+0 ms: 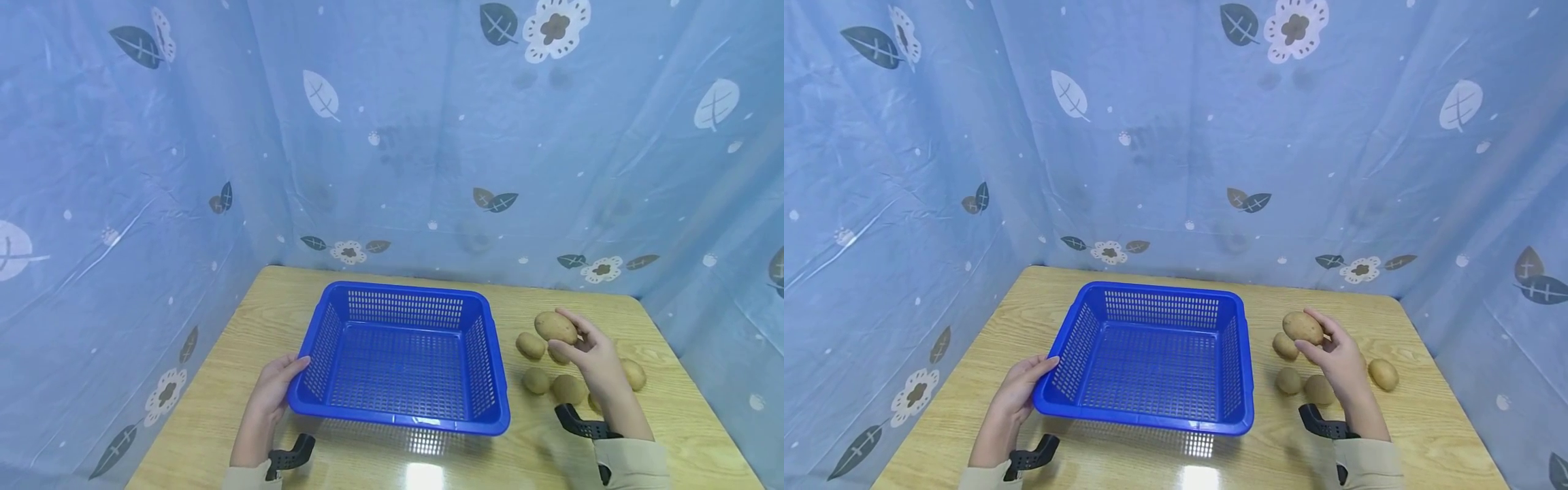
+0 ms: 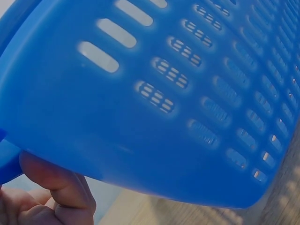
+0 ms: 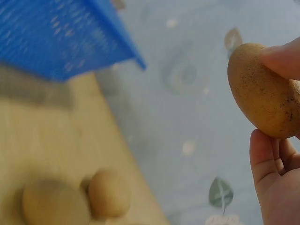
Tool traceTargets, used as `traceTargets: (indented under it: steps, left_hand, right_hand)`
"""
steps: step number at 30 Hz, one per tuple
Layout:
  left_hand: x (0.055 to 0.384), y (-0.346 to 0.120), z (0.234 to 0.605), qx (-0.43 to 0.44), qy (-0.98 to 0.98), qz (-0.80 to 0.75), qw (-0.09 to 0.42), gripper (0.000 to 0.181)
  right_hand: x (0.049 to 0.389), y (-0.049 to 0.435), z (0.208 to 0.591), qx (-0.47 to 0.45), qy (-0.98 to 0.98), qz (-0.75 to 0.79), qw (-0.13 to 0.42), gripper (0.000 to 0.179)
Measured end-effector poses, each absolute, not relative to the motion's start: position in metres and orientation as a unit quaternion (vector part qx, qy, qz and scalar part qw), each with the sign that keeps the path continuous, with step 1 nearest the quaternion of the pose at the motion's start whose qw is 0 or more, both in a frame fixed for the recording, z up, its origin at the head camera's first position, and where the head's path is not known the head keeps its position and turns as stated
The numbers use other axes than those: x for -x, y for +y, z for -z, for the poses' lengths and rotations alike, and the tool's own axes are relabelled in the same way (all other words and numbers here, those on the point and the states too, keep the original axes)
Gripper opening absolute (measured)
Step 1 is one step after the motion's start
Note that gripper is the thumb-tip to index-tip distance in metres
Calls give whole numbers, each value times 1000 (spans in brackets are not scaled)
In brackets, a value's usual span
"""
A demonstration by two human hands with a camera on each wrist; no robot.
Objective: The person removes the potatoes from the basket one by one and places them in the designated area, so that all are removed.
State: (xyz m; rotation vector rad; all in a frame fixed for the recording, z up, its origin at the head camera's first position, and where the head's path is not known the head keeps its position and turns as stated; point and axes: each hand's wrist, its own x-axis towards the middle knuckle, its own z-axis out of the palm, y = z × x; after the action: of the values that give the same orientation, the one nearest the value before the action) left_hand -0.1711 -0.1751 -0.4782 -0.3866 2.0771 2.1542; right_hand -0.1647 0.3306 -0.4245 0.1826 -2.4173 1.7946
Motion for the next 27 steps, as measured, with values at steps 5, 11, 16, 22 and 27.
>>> traceTargets:
  steps: [5, 11, 16, 22, 27]
  left_hand:
    - [171, -176, 477, 131, 687, -712, 63, 43]
    - [171, -174, 478, 127, 684, -715, 68, 43]
    - [170, -175, 478, 126, 687, -712, 70, 45]
    - [171, -176, 477, 134, 689, -708, 78, 45]
    - [171, -175, 477, 133, 688, -709, 77, 44]
  right_hand:
    - [155, 349, 440, -41, -804, -589, 68, 58]
    - [145, 368, 454, 4, -789, -611, 71, 59]
    - [135, 383, 463, 58, -762, -639, 84, 61]
    - [127, 400, 473, 115, -728, -667, 112, 63]
    - [120, 411, 478, 177, -713, -668, 118, 69]
